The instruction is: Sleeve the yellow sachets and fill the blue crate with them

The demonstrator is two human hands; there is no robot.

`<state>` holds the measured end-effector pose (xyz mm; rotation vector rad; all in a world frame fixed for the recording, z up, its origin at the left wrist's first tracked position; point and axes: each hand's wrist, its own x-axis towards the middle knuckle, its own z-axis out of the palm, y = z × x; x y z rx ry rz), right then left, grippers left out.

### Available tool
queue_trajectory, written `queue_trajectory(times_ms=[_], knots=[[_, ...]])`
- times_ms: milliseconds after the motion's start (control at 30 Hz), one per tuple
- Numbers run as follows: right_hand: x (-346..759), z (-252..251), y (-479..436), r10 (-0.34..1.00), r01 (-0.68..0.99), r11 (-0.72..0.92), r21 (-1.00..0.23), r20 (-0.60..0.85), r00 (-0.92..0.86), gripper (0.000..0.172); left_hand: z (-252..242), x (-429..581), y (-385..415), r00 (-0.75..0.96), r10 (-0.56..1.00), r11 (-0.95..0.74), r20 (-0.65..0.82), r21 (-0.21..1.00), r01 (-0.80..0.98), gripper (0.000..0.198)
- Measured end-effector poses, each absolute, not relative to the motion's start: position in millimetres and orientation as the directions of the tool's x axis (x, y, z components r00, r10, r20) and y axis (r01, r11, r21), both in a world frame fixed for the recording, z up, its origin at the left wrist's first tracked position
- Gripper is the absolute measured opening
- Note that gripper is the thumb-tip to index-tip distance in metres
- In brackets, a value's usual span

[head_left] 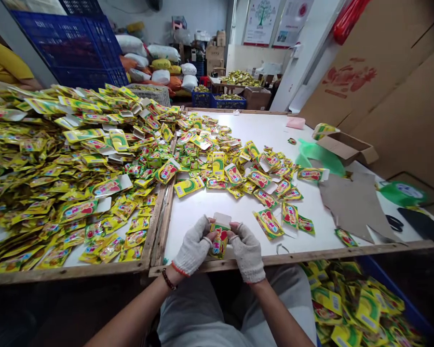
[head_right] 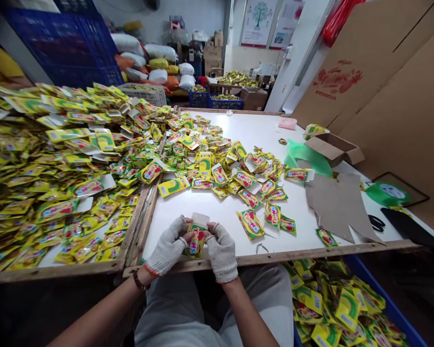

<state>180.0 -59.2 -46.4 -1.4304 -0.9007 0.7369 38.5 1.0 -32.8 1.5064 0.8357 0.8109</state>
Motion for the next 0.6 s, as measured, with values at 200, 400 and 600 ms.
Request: queue_trajectory(times_ms=[200, 400, 600], knots=[[179, -34, -50, 0.927, 0.37, 0.033, -0.928, 0.167, 0.337, 0.018, -27, 26, 14, 0.536, 0.841, -0.186, 0.074, 0.97, 0.159, 0.011], [182, -25, -41, 0.947, 0.326, 0.062, -0.943, 0.159, 0.28, 0.027, -31, 25, 19, 0.533, 0.846, -0.022, 0.005, 0.999, 0.027, 0.031], [184, -13, -49, 0.945, 0.525, 0.225, -0.821, 0.314, 0.086, 0.017, -18, 19, 14, 0.552, 0.829, -0.253, 0.094, 0.943, 0.219, 0.016]])
